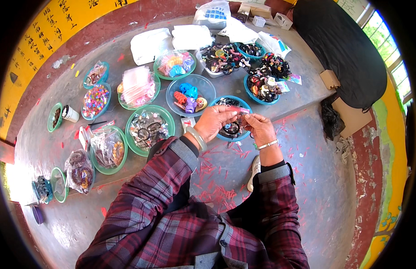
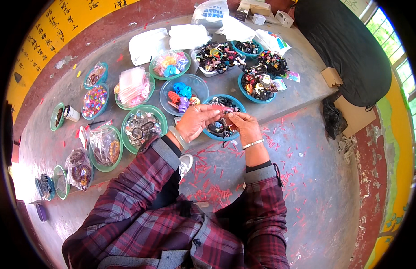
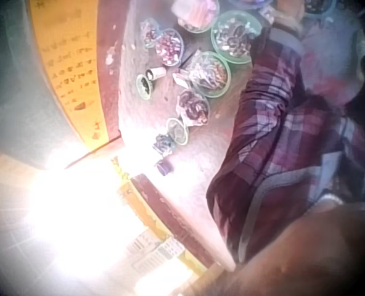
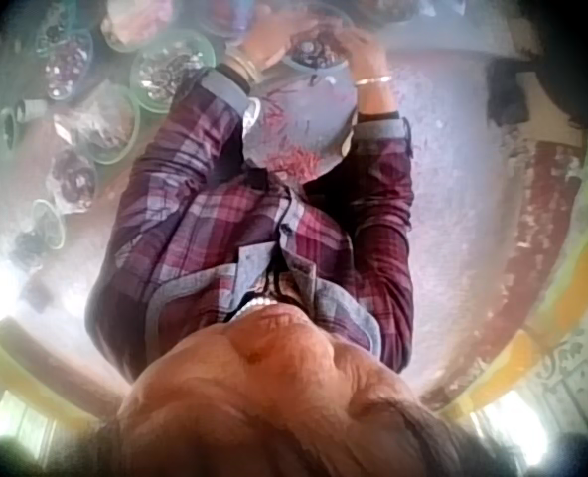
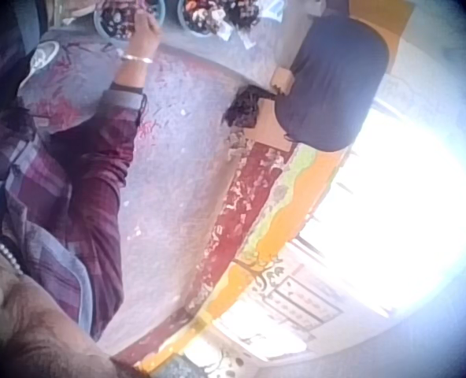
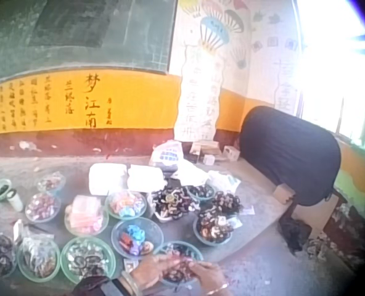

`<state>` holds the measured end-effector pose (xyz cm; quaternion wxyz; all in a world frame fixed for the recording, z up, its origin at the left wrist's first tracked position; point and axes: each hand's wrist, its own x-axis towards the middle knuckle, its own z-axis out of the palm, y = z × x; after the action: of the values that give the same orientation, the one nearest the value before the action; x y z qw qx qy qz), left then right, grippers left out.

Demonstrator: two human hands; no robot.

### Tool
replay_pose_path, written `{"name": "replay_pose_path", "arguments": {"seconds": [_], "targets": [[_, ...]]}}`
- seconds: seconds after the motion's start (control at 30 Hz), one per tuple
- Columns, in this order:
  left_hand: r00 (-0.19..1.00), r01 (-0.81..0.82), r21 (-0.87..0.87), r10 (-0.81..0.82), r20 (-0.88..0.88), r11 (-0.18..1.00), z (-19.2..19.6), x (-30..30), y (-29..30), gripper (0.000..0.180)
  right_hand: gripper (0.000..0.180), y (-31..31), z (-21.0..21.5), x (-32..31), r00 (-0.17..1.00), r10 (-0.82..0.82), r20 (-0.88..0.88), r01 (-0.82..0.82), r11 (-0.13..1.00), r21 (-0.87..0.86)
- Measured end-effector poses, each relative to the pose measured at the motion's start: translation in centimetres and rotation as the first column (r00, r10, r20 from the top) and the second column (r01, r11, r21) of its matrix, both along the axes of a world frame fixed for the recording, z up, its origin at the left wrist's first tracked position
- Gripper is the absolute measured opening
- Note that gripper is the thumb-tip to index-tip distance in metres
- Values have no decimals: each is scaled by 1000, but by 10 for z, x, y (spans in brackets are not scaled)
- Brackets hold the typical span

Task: The person sits on the floor and assembles hair accessories by hand. They pick up small plastic clips and rubber bands from bowls, attach the bands to the clips, and place the finished items into a small plastic bag.

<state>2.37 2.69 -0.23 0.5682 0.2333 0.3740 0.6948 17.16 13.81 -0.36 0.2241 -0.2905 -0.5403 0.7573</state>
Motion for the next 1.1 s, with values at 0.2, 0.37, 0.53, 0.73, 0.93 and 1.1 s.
{"name": "replay_pose_path", "arguments": {"seconds": [0.2,0.37,0.53,0.73,0.93,1.1], "targets": [[1000,-7,-64,6,-17,998,-9,-1,3,21,16,-6,10,-1,967,-206,147,178,966,187],[1000,3,-99,-6,-29,995,-31,-2,7,18,12,-14,8,3,938,-321,129,159,731,664],[974,86,-121,-109,-200,989,-26,3,7,25,10,-49,20,-1,932,-354,70,127,503,855],[817,91,-114,-140,-560,989,-23,4,4,25,8,-47,16,-2,921,-390,8,135,336,932],[664,133,-48,-125,-737,990,-30,6,7,26,7,-47,11,-4,913,-408,1,110,249,962],[667,130,-13,-97,-739,991,-35,9,8,24,8,-47,8,-3,909,-416,22,57,178,982]]}}
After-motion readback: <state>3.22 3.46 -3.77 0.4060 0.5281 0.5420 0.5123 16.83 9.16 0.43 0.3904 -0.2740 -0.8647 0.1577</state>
